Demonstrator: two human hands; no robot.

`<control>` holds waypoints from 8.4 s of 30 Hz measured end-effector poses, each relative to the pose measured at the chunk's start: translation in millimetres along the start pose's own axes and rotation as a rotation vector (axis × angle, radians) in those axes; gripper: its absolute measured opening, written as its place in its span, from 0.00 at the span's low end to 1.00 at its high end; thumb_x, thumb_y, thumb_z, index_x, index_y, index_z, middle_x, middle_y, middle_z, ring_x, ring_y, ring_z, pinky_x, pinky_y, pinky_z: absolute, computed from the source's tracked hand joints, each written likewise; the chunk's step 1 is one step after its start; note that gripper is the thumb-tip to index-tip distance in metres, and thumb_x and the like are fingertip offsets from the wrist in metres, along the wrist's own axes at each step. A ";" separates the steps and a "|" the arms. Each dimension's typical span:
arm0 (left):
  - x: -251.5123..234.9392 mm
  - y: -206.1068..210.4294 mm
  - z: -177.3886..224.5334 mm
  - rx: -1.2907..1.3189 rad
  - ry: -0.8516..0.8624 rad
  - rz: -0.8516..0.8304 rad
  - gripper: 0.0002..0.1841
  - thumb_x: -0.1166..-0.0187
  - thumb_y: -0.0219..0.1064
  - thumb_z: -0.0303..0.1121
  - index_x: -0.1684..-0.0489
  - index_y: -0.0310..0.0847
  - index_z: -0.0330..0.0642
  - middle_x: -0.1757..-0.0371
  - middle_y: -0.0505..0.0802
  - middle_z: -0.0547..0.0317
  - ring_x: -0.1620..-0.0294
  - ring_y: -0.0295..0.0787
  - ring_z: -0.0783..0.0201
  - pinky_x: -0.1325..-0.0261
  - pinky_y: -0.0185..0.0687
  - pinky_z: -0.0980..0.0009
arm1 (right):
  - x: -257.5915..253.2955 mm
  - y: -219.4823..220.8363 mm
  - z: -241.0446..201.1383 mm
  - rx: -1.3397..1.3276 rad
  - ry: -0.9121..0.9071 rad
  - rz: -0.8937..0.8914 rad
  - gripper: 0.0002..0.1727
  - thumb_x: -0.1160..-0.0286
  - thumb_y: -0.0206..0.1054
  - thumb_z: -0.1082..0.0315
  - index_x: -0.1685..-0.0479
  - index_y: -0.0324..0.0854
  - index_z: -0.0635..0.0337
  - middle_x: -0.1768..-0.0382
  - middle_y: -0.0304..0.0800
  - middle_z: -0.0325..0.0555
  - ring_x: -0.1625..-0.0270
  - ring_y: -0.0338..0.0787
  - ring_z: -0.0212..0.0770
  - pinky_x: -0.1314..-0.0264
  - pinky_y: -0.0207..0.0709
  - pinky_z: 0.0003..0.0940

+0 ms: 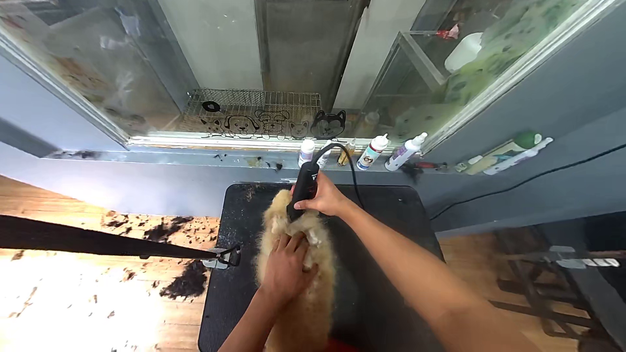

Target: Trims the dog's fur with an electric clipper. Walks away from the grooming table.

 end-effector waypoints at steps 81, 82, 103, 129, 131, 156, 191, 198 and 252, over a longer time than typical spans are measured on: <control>19.4 6.5 -1.0 0.014 0.174 0.316 0.14 0.46 0.74 0.41 0.64 0.93 0.46 0.51 0.95 0.60 0.42 0.89 0.54 0.42 0.87 0.55 | 13.4 -12.7 16.6 -0.159 0.016 0.073 0.38 0.51 0.84 0.77 0.34 0.70 0.69 0.53 0.95 0.53 0.49 0.96 0.46 0.40 0.91 0.44; 19.8 6.3 -1.4 0.016 0.171 0.319 0.14 0.46 0.74 0.41 0.64 0.93 0.46 0.51 0.95 0.60 0.43 0.89 0.54 0.42 0.87 0.55 | 15.0 -10.8 18.3 -0.131 0.043 0.077 0.39 0.52 0.85 0.77 0.34 0.71 0.68 0.53 0.95 0.52 0.49 0.96 0.44 0.40 0.91 0.42; 31.2 10.9 9.1 0.020 0.265 0.356 0.18 0.46 0.74 0.44 0.61 0.93 0.45 0.51 0.94 0.55 0.43 0.90 0.51 0.42 0.88 0.53 | 23.3 -11.2 26.7 -0.226 0.542 0.093 0.38 0.38 0.81 0.74 0.25 0.66 0.60 0.53 0.92 0.61 0.67 0.96 0.57 0.73 0.92 0.50; 47.1 12.2 12.9 0.053 0.372 0.362 0.20 0.48 0.76 0.49 0.63 0.90 0.45 0.54 0.95 0.56 0.48 0.91 0.54 0.44 0.89 0.58 | 32.1 -8.0 12.6 -0.230 0.186 0.142 0.37 0.47 0.83 0.75 0.33 0.69 0.67 0.54 0.95 0.55 0.56 0.96 0.47 0.56 0.93 0.41; 47.5 11.3 12.7 0.063 0.379 0.359 0.19 0.48 0.76 0.48 0.65 0.89 0.45 0.56 0.95 0.56 0.50 0.91 0.54 0.45 0.89 0.58 | 32.3 -9.2 15.9 -0.241 0.094 0.121 0.36 0.49 0.83 0.78 0.35 0.70 0.68 0.54 0.94 0.55 0.51 0.96 0.49 0.44 0.92 0.45; 6.2 -7.4 1.7 0.056 -0.402 -0.049 0.34 0.22 0.59 0.64 0.21 0.77 0.55 0.60 0.96 0.50 0.58 0.95 0.45 0.54 0.87 0.41 | 42.0 -6.7 53.0 -0.600 0.180 -0.213 0.32 0.49 0.77 0.73 0.40 0.69 0.65 0.56 0.93 0.61 0.51 0.96 0.58 0.42 0.89 0.54; 32.9 16.0 21.9 -0.122 0.262 0.321 0.18 0.53 0.76 0.48 0.69 0.90 0.47 0.44 0.96 0.56 0.37 0.89 0.49 0.38 0.85 0.52 | 34.8 -7.2 34.9 -0.157 0.150 -0.028 0.42 0.52 0.86 0.73 0.29 0.72 0.66 0.47 0.90 0.51 0.45 0.92 0.40 0.38 0.88 0.40; 44.6 17.2 20.5 -0.060 0.281 0.358 0.19 0.53 0.76 0.50 0.69 0.89 0.48 0.46 0.96 0.56 0.38 0.90 0.49 0.39 0.85 0.54 | 32.4 -7.7 20.3 -0.141 0.283 0.128 0.40 0.48 0.87 0.68 0.30 0.72 0.63 0.53 0.93 0.51 0.55 0.95 0.42 0.51 0.93 0.42; 48.9 16.3 10.9 -0.011 0.276 0.378 0.20 0.47 0.71 0.57 0.83 0.82 0.48 0.75 0.87 0.61 0.65 0.87 0.56 0.57 0.84 0.57 | 44.3 -4.9 28.4 -0.425 0.006 -0.029 0.30 0.47 0.78 0.76 0.39 0.72 0.69 0.57 0.94 0.56 0.55 0.96 0.47 0.49 0.91 0.43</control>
Point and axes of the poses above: each hand's wrist, its own x-axis away from the middle knuckle, its own y-axis out of the palm, z = x × y, the point moved 6 cm from there along -x, towards the middle knuckle
